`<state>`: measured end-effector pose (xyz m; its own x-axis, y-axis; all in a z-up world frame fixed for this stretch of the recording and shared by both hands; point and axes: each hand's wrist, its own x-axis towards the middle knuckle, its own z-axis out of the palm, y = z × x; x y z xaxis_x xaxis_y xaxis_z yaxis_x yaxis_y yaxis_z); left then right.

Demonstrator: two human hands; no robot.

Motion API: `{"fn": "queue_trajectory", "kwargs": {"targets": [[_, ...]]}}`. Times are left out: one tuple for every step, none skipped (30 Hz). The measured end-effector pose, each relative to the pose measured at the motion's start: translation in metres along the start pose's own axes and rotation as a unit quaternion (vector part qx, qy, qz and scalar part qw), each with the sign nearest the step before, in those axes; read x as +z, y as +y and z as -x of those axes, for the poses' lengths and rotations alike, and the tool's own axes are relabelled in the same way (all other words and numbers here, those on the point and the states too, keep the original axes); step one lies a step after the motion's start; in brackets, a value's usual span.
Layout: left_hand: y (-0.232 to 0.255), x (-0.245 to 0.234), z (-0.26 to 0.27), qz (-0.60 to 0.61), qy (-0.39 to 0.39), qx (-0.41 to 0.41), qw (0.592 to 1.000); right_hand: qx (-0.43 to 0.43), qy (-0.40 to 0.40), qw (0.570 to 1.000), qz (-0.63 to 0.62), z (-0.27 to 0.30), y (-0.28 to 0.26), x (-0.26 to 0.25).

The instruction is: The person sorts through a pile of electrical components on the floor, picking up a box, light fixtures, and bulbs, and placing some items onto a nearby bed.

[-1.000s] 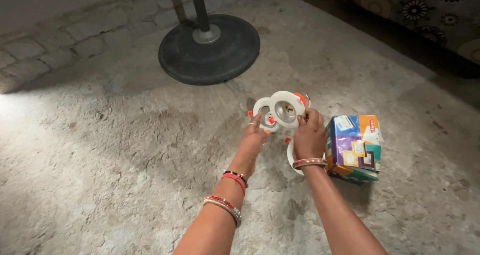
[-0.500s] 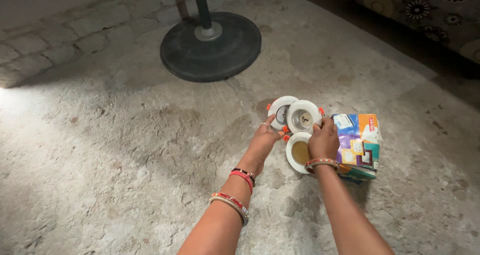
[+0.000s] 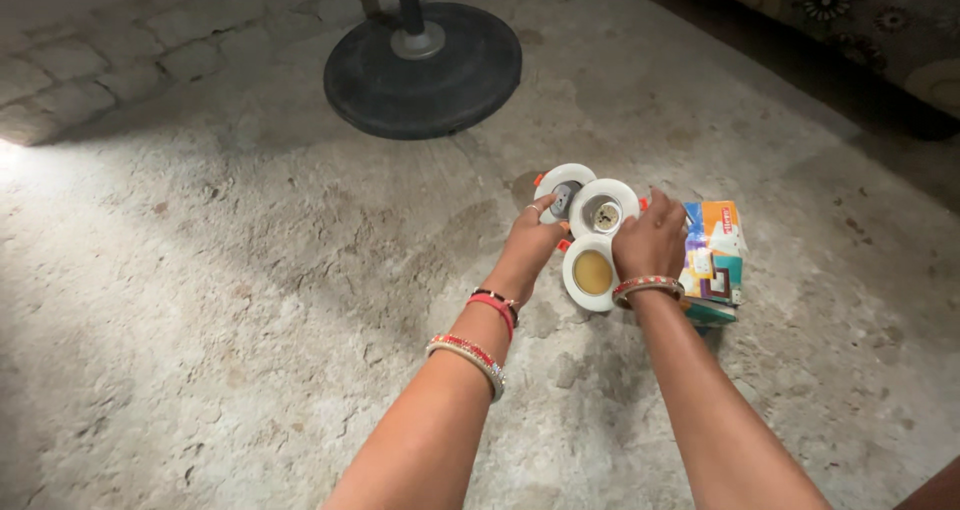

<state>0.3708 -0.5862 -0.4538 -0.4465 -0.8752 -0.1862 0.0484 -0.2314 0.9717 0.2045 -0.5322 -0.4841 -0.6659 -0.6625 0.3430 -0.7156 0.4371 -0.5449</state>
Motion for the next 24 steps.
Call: {"fn": "queue_trajectory", "kwargs": {"targets": [[-0.001,0.001,-0.001,-0.028,0.026,-0.012,0.999,-0.059,0.034,0.998,-0.014,0.001,-0.007,-0.005],[-0.001,0.002,-0.001,-0.057,0.053,-0.025,0.997,-0.118,0.068,0.99,-0.029,0.002,-0.014,-0.011],[-0.003,0.002,-0.001,-0.085,0.082,-0.038,0.992,-0.12,0.04,0.991,-0.041,0.003,-0.022,-0.014],[-0.004,0.001,-0.001,-0.107,0.111,-0.029,0.988,-0.123,0.011,0.991,-0.054,0.003,-0.031,-0.018],[-0.004,-0.005,0.0,-0.13,0.145,-0.02,0.981,-0.129,-0.019,0.989,-0.069,0.004,-0.043,-0.019],[-0.005,-0.01,0.001,-0.152,0.179,-0.011,0.972,-0.125,-0.039,0.988,-0.085,0.006,-0.054,-0.02],[-0.005,-0.019,0.003,-0.171,0.206,-0.008,0.963,-0.121,-0.061,0.985,-0.103,0.011,-0.068,-0.019],[-0.004,-0.028,0.004,-0.19,0.233,-0.006,0.954,-0.118,-0.085,0.982,-0.122,0.016,-0.081,-0.017],[-0.002,-0.04,0.006,-0.208,0.261,-0.007,0.943,-0.132,-0.099,0.977,-0.132,0.023,-0.093,-0.013],[0.001,-0.056,0.009,-0.221,0.274,-0.006,0.936,-0.146,-0.113,0.972,-0.142,0.029,-0.106,-0.008],[0.005,-0.07,0.011,-0.231,0.287,-0.006,0.93,-0.161,-0.127,0.967,-0.149,0.036,-0.117,-0.003],[0.008,-0.084,0.015,-0.241,0.3,-0.006,0.923,-0.178,-0.141,0.962,-0.154,0.044,-0.128,0.004],[0.013,-0.099,0.022,-0.263,0.309,-0.006,0.914,-0.195,-0.153,0.956,-0.159,0.051,-0.141,0.012],[0.018,-0.117,0.031,-0.285,0.317,-0.007,0.904,-0.211,-0.164,0.95,-0.163,0.06,-0.153,0.02],[0.025,-0.135,0.043,-0.308,0.326,-0.009,0.894,-0.219,-0.174,0.945,-0.167,0.07,-0.167,0.029],[0.031,-0.151,0.057,-0.306,0.342,-0.02,0.888,-0.227,-0.183,0.941,-0.171,0.081,-0.181,0.037],[0.038,-0.168,0.073,-0.304,0.359,-0.033,0.882,-0.235,-0.193,0.936,-0.177,0.094,-0.197,0.044],[0.045,-0.186,0.091,-0.302,0.376,-0.045,0.875,-0.257,-0.203,0.928,-0.179,0.108,-0.214,0.05],[0.052,-0.204,0.108,-0.3,0.381,-0.036,0.874,-0.28,-0.211,0.919,-0.18,0.12,-0.231,0.055],[0.061,-0.223,0.126,-0.298,0.386,-0.028,0.873,-0.303,-0.219,0.91,-0.182,0.132,-0.248,0.056],[0.068,-0.24,0.144,-0.294,0.392,-0.02,0.872,-0.308,-0.244,0.899,-0.19,0.143,-0.265,0.054],[0.077,-0.256,0.161,-0.315,0.394,-0.017,0.863,-0.313,-0.269,0.889,-0.198,0.155,-0.283,0.048],[0.088,-0.272,0.18,-0.337,0.395,-0.016,0.855,-0.316,-0.295,0.878,-0.207,0.169,-0.298,0.04],[0.097,-0.286,0.201,-0.36,0.395,-0.017,0.845,-0.325,-0.323,0.865,-0.207,0.182,-0.311,0.03]]}}
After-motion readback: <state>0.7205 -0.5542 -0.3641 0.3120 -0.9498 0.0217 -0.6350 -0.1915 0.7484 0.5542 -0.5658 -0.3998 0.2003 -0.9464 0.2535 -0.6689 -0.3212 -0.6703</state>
